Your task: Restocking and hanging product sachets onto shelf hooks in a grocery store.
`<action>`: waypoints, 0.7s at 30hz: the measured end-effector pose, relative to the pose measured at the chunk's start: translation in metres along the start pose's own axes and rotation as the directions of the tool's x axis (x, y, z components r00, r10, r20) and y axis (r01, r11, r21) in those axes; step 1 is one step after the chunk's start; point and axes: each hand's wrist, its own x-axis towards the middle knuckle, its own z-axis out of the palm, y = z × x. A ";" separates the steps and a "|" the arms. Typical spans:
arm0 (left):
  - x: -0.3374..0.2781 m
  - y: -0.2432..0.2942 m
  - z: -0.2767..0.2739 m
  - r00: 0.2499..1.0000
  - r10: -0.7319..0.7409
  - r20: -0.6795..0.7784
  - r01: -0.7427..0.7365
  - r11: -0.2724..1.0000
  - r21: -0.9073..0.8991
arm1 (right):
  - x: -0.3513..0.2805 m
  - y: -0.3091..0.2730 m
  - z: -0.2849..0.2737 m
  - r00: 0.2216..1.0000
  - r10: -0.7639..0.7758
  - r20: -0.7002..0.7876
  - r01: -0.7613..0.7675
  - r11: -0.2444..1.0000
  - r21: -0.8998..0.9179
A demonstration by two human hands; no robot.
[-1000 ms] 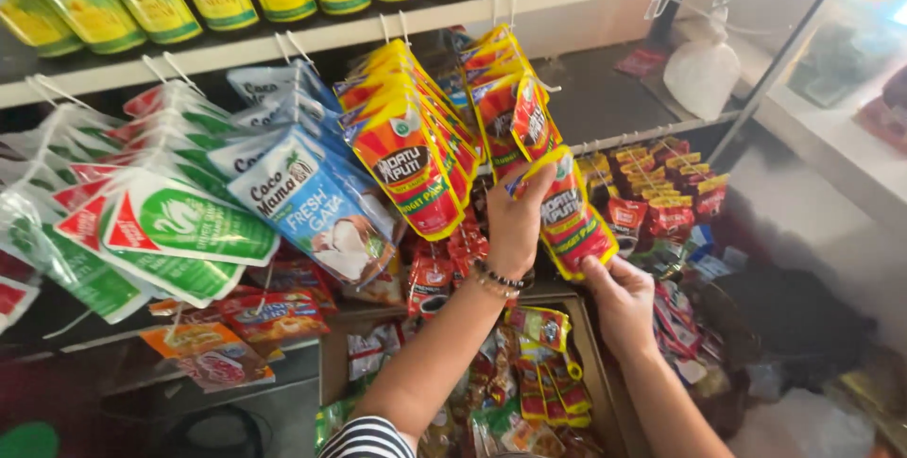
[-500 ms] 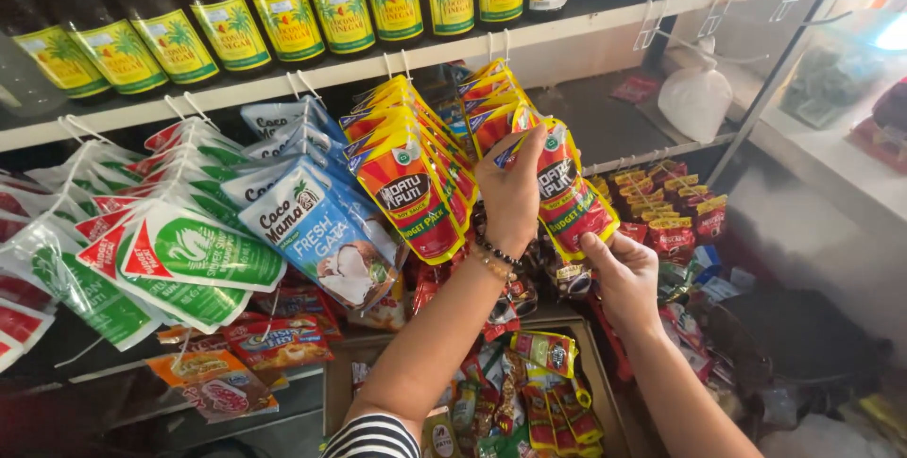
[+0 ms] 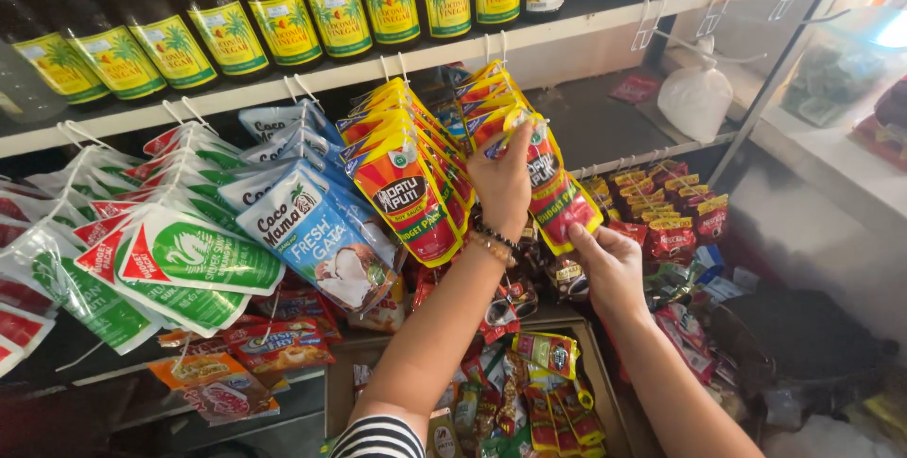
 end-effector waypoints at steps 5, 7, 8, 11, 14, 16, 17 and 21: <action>0.024 -0.008 -0.007 0.999 0.013 -0.048 -0.010 0.998 0.068 | 0.023 0.005 0.011 1.000 0.024 0.020 -0.025 0.999 0.023; 0.030 -0.015 -0.009 0.998 0.008 -0.068 -0.003 0.997 0.076 | 0.027 0.005 0.016 0.999 0.042 0.029 -0.043 0.998 0.049; 0.032 -0.016 -0.008 0.995 -0.012 -0.104 0.017 0.999 0.046 | 0.028 0.003 0.020 0.997 0.078 0.008 -0.078 0.997 0.019; 0.040 -0.032 -0.007 0.986 -0.018 -0.168 0.024 0.999 0.031 | 0.036 0.010 0.021 0.994 0.114 -0.005 -0.114 0.993 0.011; 0.020 -0.024 -0.008 0.986 0.036 -0.161 -0.029 0.999 0.045 | 0.034 0.018 0.020 0.993 0.118 0.017 -0.119 0.991 0.053; 0.008 -0.022 -0.009 0.991 0.079 -0.108 -0.077 0.997 0.030 | 0.034 0.020 0.021 0.994 0.105 0.023 -0.106 0.991 0.077; 0.005 -0.029 -0.012 0.991 0.072 -0.111 -0.065 0.996 0.065 | 0.035 0.020 0.021 0.992 0.119 0.043 -0.122 0.990 0.073; -0.023 -0.032 -0.023 0.999 0.000 -0.044 0.001 1.000 0.003 | 0.027 0.020 0.020 0.984 0.167 0.064 -0.170 0.984 0.049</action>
